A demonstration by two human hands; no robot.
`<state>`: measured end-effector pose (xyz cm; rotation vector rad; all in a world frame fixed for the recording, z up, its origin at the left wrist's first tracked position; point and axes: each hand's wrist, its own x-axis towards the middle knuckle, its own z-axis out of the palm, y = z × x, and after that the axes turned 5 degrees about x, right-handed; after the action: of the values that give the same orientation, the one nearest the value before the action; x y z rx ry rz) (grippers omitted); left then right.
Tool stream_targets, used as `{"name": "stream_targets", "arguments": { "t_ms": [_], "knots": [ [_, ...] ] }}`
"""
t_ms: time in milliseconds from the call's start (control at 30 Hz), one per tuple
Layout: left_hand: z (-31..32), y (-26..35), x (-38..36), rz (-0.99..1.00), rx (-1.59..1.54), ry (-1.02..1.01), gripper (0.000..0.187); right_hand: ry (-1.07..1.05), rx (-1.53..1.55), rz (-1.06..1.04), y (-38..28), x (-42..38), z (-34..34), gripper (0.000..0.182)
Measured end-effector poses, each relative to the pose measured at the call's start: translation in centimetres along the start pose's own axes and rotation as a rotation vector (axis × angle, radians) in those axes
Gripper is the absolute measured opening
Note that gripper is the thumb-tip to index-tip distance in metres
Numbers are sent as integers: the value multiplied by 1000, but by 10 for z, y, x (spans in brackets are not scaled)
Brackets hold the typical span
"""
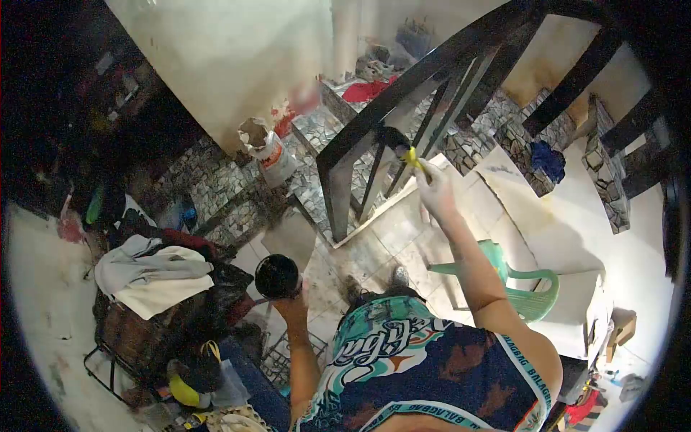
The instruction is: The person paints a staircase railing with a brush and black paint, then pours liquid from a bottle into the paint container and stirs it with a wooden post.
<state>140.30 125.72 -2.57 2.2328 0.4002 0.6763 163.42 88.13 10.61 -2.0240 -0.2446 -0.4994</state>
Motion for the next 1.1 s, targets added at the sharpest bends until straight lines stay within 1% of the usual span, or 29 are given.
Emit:
{"name": "stream_targets", "arguments": {
  "t_ms": [67,133,167,200,233,300,333,400,433,500,533,600,667,700,733,800,833,867,900,933,967,1000,1100],
  "knots": [
    [-8,3,-1,295,276,23,32,98,45,-86,-4,-6,-5,31],
    [1,-14,-7,152,159,-10,30,25,-63,-3,-31,-29,5,33],
    [5,-22,-8,172,217,-16,30,-8,-115,44,-50,-43,15,34],
    [10,-30,-9,193,274,-21,31,-124,-98,24,-66,-54,22,36],
    [10,-31,-7,305,446,-9,32,-239,-78,7,-78,-61,28,39],
    [10,-24,4,324,514,3,33,-341,-102,-56,-88,-65,35,41],
    [9,-13,7,229,413,-4,33,-392,-110,-86,-92,-66,35,42],
    [4,3,20,292,457,33,35,-332,-214,-71,-105,-38,10,39],
    [-1,12,27,452,603,77,36,-302,-266,-58,-103,-21,-5,38],
    [3,20,36,454,571,114,40,-87,-265,-154,-74,15,-29,37],
    [5,21,33,297,399,96,42,-73,-325,-135,-71,25,-41,37],
    [10,21,30,94,245,54,45,-44,-441,-102,-74,41,-63,35],
    [9,23,30,-1,285,13,47,126,-406,-141,-75,36,-67,33],
    [11,6,28,80,321,25,47,206,-389,-162,-76,31,-67,32],
    [14,-10,24,159,360,35,48,269,-377,-138,-69,25,-58,32],
    [19,-17,23,192,367,31,49,206,-283,-98,-78,10,-35,33],
    [17,-12,18,151,342,12,49,19,-301,65,-96,0,-21,33],
    [14,-4,16,117,320,-4,49,-93,-320,-22,-63,-18,13,31],
    [14,4,17,86,296,-16,50,-183,-235,13,-90,-35,22,29],
    [14,11,20,57,273,-24,50,-254,-165,-103,-91,-48,34,30],
    [13,15,27,89,289,-23,51,-451,-99,-67,-97,-61,35,39],
    [13,17,34,120,305,-20,52,-632,-144,84,-113,-62,34,41],
    [11,13,49,388,453,13,55,-514,-207,-77,-103,-50,16,22]
  ]
}}
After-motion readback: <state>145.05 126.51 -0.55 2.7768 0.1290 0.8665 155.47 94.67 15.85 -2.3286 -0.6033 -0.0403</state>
